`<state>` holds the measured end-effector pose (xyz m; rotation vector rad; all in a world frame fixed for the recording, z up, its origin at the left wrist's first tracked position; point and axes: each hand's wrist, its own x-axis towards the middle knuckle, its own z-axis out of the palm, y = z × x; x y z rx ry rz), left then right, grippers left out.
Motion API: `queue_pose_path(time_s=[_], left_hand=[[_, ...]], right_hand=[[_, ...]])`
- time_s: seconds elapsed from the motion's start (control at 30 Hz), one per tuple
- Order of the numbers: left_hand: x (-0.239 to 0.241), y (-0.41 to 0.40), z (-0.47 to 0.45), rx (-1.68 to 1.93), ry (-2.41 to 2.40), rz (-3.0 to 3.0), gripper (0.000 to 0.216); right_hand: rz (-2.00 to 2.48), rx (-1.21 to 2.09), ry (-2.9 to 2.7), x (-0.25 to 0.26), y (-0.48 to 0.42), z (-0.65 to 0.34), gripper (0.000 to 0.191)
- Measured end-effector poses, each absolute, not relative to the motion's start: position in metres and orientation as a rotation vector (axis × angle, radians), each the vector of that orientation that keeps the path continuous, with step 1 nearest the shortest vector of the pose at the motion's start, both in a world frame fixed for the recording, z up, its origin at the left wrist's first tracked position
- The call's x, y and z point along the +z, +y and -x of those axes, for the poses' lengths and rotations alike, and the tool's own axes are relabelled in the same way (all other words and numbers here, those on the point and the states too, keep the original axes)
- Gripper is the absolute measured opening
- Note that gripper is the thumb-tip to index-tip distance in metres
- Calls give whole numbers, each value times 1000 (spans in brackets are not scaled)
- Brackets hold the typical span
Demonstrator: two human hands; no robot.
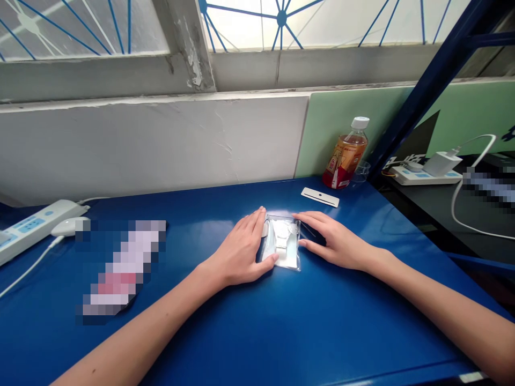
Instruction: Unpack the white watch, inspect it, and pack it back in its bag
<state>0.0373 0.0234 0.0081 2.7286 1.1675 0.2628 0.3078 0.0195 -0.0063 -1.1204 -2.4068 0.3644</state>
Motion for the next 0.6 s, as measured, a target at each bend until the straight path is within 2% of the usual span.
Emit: queue_pose_path(time_s=[0.2,0.37,0.5,0.6], left_hand=[[3,27,-36,266,1222,-2743,58],[5,30,-38,285,1241,-2776,50],[13,30,-36,276,1287,-2742,54],[16,29,-29,191,1266,-2734,74]], right_hand=[[1083,233,-2312,-9,23,-309,37],[944,285,-2333,-7,20,-306,28],[939,305,-2279,-6,20,-305,27],[1032,297,-2275,-7,20,-306,42]])
